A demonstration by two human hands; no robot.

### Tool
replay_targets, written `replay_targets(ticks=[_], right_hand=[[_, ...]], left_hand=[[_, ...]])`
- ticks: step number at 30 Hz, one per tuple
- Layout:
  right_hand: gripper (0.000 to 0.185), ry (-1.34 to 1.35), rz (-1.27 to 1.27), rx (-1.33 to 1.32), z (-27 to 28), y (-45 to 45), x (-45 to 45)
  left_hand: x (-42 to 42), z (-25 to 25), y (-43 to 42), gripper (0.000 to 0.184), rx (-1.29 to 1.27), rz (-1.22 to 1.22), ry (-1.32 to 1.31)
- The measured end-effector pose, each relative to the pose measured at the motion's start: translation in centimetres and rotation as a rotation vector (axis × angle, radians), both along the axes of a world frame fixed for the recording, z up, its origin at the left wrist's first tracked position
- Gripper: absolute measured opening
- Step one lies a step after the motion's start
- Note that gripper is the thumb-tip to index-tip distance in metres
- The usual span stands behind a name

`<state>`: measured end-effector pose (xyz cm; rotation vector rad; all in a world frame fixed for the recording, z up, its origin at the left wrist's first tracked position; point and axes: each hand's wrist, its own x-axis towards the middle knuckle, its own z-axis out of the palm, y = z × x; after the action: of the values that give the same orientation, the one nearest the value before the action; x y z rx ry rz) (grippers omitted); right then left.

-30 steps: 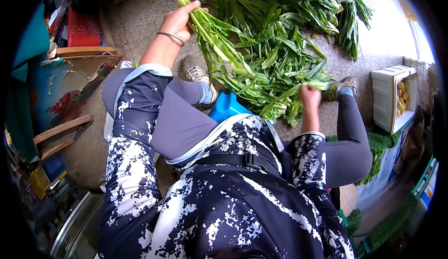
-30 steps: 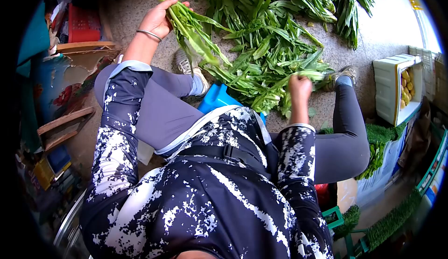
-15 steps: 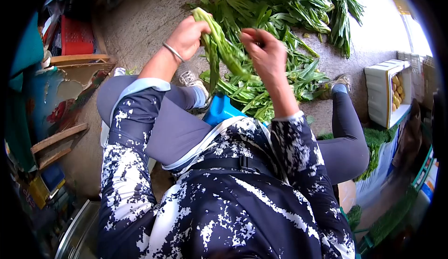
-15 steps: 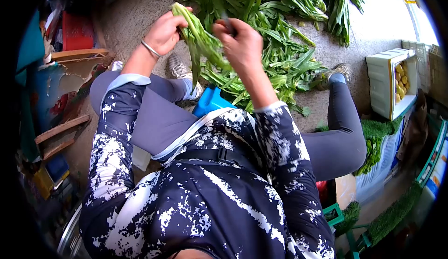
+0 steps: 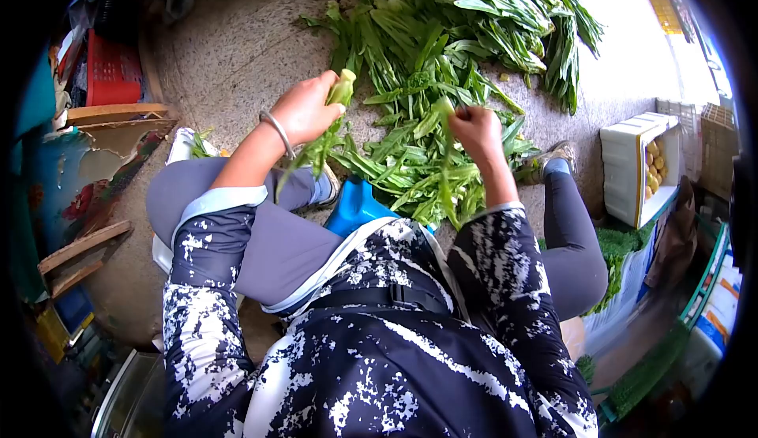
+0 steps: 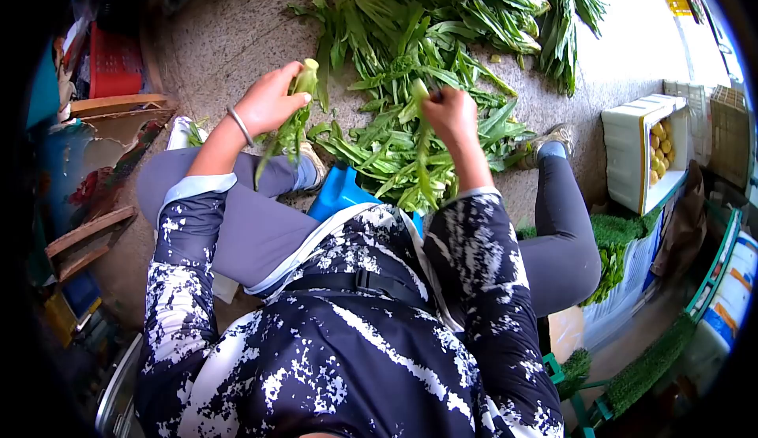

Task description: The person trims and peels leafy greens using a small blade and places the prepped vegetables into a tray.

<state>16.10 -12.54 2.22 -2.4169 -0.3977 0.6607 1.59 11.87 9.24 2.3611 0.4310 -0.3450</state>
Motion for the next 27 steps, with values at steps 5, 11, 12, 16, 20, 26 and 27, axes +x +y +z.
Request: replay_targets(ticks=[5, 11, 12, 16, 20, 26, 27], right_hand=[[0.032, 0.114, 0.305, -0.498, -7.7, -5.4, 2.9], [0.012, -0.43, 0.258, 0.04, -7.4, 10.4, 5.8], [0.018, -0.441, 0.308, 0.053, -7.9, 12.5, 6.6], [0.027, -0.312, 0.334, -0.286, -10.3, 18.6, 8.8], [0.024, -0.284, 0.311, -0.448, -10.4, 17.9, 9.3], [0.024, -0.415, 0.174, 0.272, -6.6, 12.5, 7.7], [0.022, -0.416, 0.16, 0.365, -4.9, 11.8, 6.7]], left_hand=[[0.1, 0.2, 0.9, 0.032, -0.403, 0.522, -0.248], [1.8, 3.5, 0.8, 0.025, -0.91, 0.848, -0.341], [1.9, 3.6, 0.6, 0.026, -0.913, 0.858, -0.332], [2.2, 3.5, 0.6, 0.027, -0.933, 0.934, -0.349], [2.3, 3.4, 0.9, 0.026, -0.99, 0.964, -0.314], [2.2, 2.4, 0.6, 0.023, -1.016, 0.91, -0.354], [2.3, 2.4, 0.6, 0.024, -1.034, 0.916, -0.335]])
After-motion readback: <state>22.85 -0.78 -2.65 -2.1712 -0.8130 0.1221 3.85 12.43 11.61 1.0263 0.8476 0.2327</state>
